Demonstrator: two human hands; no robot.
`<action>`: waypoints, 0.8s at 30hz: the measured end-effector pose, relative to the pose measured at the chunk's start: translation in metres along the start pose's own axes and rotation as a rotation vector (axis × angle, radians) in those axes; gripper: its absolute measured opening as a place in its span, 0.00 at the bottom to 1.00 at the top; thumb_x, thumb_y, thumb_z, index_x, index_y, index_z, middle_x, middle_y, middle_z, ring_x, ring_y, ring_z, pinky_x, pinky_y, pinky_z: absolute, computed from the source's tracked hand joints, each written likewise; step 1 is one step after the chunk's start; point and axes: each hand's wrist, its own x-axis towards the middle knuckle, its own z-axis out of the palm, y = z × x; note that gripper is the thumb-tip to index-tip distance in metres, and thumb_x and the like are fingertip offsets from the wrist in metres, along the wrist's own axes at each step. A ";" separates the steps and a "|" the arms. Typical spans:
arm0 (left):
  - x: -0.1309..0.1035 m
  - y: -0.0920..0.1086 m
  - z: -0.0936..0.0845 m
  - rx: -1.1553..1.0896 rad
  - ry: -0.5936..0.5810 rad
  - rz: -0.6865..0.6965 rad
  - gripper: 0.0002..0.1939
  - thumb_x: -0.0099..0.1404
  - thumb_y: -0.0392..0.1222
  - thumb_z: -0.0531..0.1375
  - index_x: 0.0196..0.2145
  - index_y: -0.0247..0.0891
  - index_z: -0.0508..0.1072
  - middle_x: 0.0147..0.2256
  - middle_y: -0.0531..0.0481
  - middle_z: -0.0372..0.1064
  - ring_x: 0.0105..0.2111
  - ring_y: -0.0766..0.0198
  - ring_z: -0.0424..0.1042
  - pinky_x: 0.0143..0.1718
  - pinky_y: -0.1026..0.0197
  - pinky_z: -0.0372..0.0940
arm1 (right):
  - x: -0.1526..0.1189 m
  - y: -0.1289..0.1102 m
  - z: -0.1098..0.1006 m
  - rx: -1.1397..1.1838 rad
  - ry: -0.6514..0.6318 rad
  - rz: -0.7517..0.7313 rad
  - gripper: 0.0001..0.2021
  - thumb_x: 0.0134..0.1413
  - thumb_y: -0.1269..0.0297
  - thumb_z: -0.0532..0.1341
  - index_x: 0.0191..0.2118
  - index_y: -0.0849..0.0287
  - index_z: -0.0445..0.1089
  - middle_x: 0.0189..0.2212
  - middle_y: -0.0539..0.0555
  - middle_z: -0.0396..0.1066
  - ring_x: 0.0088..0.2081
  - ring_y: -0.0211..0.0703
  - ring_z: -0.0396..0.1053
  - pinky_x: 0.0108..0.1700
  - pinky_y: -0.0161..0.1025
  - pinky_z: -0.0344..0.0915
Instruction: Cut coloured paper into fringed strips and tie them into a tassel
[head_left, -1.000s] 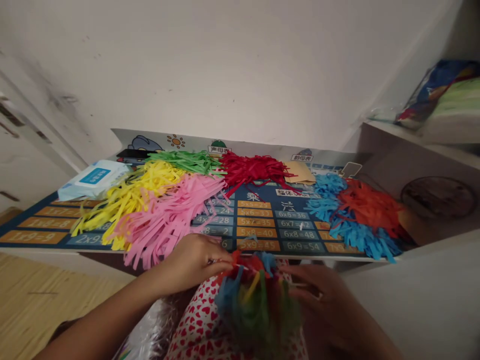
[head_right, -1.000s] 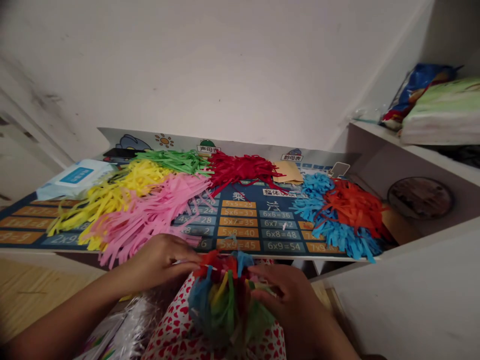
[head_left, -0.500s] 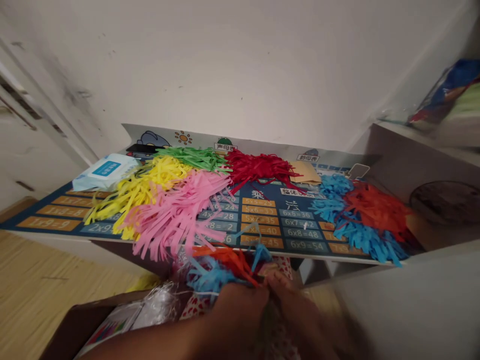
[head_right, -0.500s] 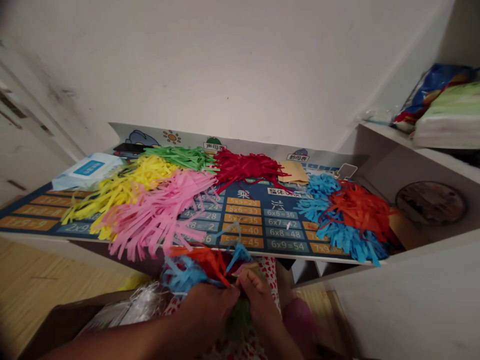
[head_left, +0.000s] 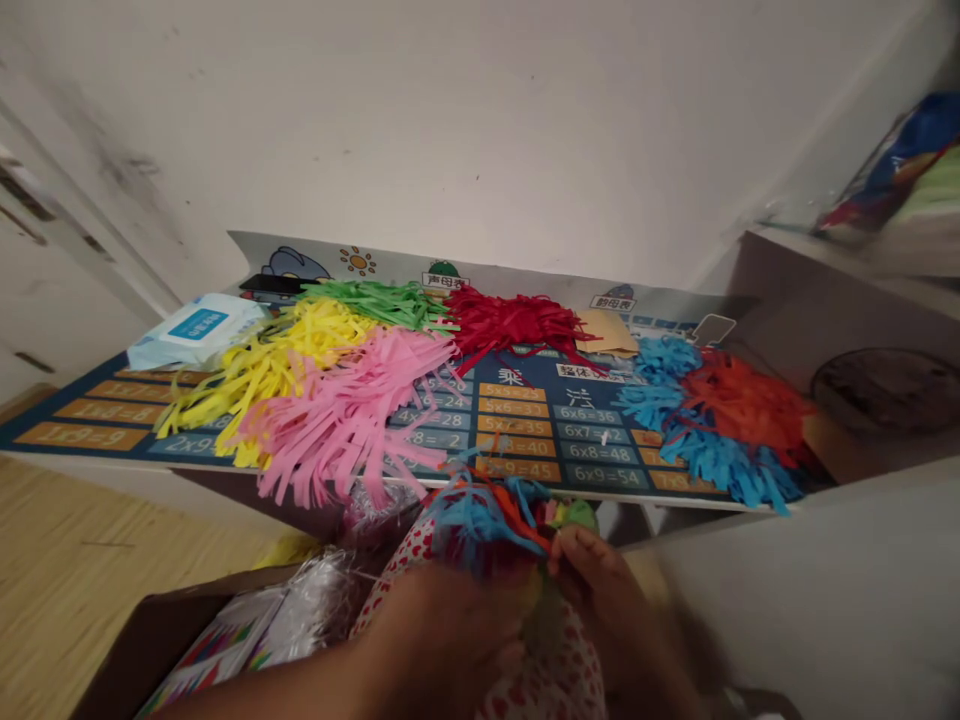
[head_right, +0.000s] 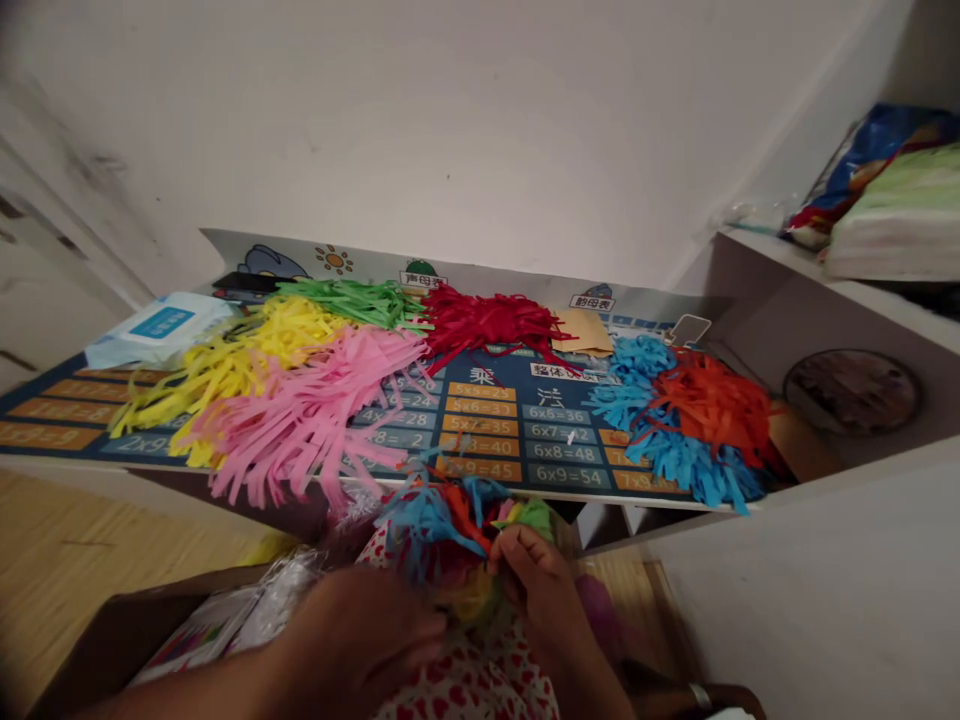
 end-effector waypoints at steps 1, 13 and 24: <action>0.006 -0.003 -0.010 0.027 0.062 0.018 0.12 0.69 0.43 0.52 0.41 0.45 0.75 0.34 0.49 0.76 0.33 0.57 0.73 0.36 0.57 0.67 | -0.002 0.000 0.000 -0.010 -0.009 0.001 0.20 0.45 0.46 0.66 0.23 0.58 0.65 0.19 0.45 0.54 0.21 0.32 0.47 0.22 0.30 0.47; 0.036 -0.031 0.041 0.229 0.267 -0.359 0.14 0.69 0.43 0.51 0.44 0.37 0.73 0.41 0.38 0.72 0.41 0.47 0.69 0.44 0.43 0.61 | 0.017 0.006 0.024 0.081 0.092 -0.182 0.19 0.48 0.45 0.65 0.22 0.56 0.66 0.19 0.46 0.58 0.22 0.35 0.52 0.26 0.33 0.54; 0.015 -0.036 -0.001 -0.229 0.383 0.029 0.17 0.65 0.56 0.57 0.39 0.40 0.75 0.38 0.47 0.75 0.41 0.56 0.71 0.48 0.54 0.63 | 0.000 0.002 0.005 0.144 -0.158 0.018 0.14 0.41 0.55 0.70 0.19 0.59 0.70 0.20 0.51 0.68 0.25 0.39 0.64 0.29 0.34 0.59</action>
